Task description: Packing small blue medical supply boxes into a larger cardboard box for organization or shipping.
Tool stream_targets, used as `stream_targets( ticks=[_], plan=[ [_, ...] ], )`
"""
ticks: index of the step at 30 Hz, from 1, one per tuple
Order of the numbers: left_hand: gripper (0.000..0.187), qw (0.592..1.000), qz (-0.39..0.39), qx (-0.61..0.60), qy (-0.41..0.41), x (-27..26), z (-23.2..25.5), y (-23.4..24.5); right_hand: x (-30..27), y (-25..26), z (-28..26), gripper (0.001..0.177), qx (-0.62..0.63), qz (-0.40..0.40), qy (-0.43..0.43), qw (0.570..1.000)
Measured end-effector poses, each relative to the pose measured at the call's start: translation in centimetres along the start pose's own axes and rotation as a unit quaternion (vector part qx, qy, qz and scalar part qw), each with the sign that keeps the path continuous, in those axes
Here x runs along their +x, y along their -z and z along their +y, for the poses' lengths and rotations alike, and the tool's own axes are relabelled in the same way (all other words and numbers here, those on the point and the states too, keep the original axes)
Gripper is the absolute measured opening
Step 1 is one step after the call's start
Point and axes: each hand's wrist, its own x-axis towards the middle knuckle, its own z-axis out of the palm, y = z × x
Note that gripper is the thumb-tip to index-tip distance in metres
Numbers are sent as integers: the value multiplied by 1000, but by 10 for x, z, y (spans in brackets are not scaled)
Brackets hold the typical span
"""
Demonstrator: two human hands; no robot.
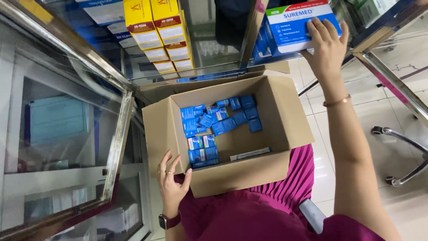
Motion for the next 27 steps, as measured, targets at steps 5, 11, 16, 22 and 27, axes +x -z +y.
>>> stream_targets(
  ticks=[5,11,16,22,27],
  plan=[
    [44,999,0,32,-6,0,-3,-1,-18,69,-25,59,-7,10,38,999],
    [33,993,23,-96,62,-8,-25,-20,-50,132,-126,36,190,170,100,962],
    [55,802,30,-534,266,-3,-39,-23,-75,97,-247,25,288,89,285,910],
    [56,782,98,-513,339,-19,-57,1,-111,69,-338,33,335,51,357,870],
    [49,774,93,-514,358,-39,-76,7,-109,67,-350,36,363,32,405,839]
  ],
)
